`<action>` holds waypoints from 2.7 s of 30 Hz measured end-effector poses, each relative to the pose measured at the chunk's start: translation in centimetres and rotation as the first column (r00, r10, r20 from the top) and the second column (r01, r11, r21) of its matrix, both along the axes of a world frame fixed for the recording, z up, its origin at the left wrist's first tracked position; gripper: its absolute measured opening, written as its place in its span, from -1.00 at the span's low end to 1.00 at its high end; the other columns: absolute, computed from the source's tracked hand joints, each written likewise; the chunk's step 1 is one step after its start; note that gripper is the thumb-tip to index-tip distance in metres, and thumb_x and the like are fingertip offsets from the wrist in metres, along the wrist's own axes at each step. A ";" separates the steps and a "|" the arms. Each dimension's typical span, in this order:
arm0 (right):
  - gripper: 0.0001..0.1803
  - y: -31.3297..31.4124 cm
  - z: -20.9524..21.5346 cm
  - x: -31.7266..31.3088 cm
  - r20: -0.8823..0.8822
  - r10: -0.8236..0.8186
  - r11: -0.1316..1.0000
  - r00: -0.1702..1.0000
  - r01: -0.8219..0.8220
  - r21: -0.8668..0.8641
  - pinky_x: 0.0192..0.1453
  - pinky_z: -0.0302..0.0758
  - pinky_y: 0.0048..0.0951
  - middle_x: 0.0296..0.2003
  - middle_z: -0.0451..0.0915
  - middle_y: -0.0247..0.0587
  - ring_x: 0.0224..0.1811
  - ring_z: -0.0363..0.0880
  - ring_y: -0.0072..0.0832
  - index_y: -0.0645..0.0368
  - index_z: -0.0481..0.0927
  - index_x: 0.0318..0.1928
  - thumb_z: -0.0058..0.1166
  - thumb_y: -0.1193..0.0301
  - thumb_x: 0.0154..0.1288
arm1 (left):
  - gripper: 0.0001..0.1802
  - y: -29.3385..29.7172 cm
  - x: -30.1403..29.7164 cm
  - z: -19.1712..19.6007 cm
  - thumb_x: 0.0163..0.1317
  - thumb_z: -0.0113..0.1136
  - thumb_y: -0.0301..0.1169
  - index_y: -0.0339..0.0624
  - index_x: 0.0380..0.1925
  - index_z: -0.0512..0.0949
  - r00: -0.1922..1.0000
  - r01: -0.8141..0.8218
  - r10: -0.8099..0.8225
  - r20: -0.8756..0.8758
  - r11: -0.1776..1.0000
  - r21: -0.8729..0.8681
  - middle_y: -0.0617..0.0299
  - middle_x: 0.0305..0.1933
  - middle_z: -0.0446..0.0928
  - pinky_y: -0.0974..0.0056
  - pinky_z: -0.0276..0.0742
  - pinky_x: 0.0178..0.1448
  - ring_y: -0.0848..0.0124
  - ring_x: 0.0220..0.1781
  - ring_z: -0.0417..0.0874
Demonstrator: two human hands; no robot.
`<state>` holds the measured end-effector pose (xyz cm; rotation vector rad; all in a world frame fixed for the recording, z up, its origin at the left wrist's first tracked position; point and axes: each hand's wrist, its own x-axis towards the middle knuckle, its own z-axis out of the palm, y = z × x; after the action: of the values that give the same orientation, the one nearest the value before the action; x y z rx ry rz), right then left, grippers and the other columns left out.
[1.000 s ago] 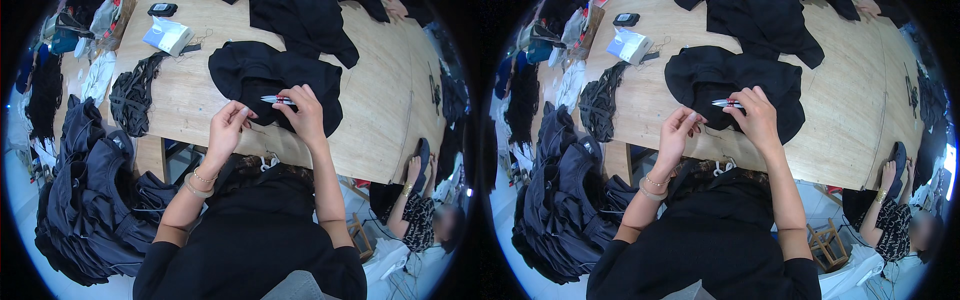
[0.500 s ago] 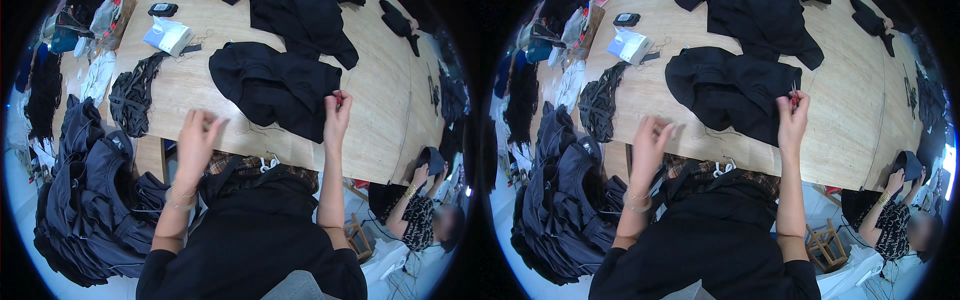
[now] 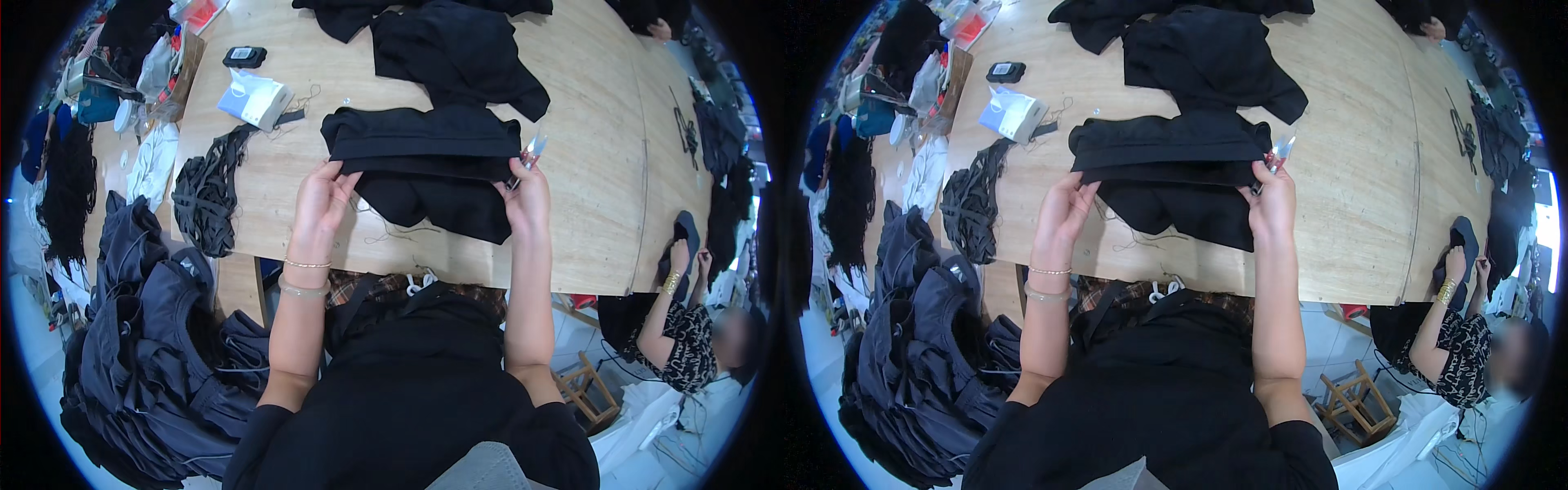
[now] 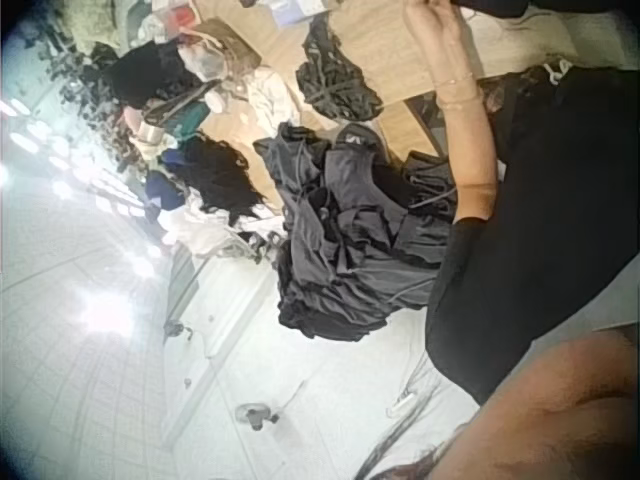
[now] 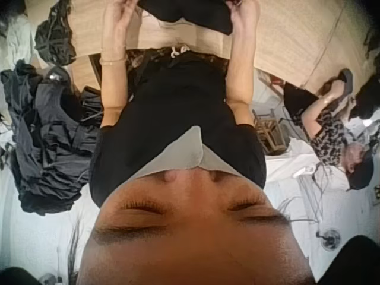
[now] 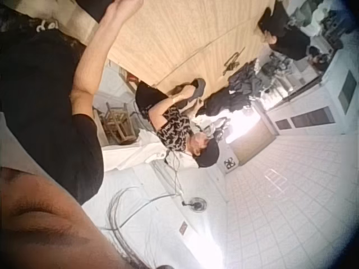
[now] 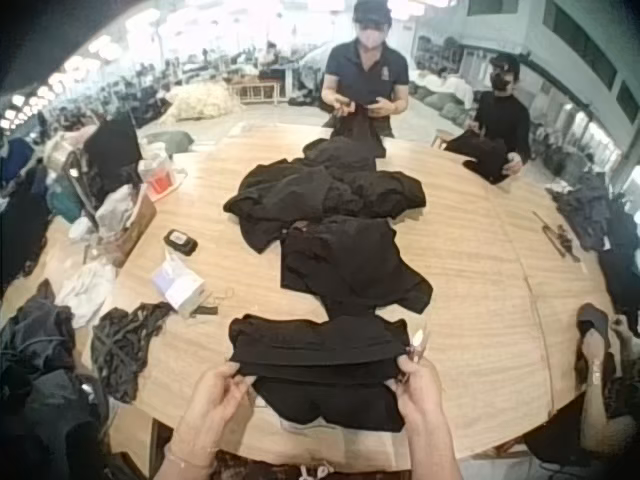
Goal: The person uses small scissors to trim loose threads and excess fabric from black garments laid out on a wooden table. They handle the clothes one at a time, snipping small areas and occasionally turning the items over to access different sides.
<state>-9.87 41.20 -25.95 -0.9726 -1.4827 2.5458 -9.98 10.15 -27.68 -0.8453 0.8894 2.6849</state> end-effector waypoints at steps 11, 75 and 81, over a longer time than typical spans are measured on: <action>-0.76 6.9 1.4 -0.9 -0.107 -0.054 0.724 0.993 -0.035 -0.689 0.14 0.70 -0.20 -0.10 0.72 -0.04 -0.05 0.74 -0.26 0.34 0.56 0.01 -0.17 0.48 0.60 | -0.62 -3.8 -1.9 2.5 0.61 -0.29 -0.40 -0.45 0.14 0.45 0.987 0.126 -0.051 -0.150 0.827 0.548 -0.17 0.27 0.54 -0.12 0.41 0.51 0.00 0.38 0.52; -0.68 -9.4 5.2 5.4 0.296 0.601 0.102 0.742 -0.438 0.893 -0.45 0.45 -0.17 -0.57 0.63 -0.14 -0.51 0.65 -0.10 0.12 0.56 -0.33 0.33 0.15 0.25 | -0.90 6.7 3.4 2.7 0.38 0.17 -0.53 -0.31 -0.27 0.45 0.805 -0.340 -0.529 -0.268 -0.041 -0.939 0.03 -0.20 0.44 0.02 0.49 -0.22 -0.03 -0.22 0.58; -0.68 -10.1 5.2 5.1 0.331 0.592 -0.012 0.735 -0.403 0.915 -0.43 0.50 -0.14 -0.54 0.66 -0.14 -0.48 0.68 -0.09 0.11 0.54 -0.32 0.32 0.16 0.25 | -0.91 6.8 3.5 2.8 0.38 0.17 -0.53 -0.31 -0.27 0.46 0.807 -0.330 -0.526 -0.267 -0.028 -0.943 0.04 -0.19 0.43 0.02 0.50 -0.22 -0.02 -0.23 0.58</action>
<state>-4.80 31.14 -20.75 0.0851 -3.0781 1.0045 -6.47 16.93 -24.88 0.1710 3.1110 1.5267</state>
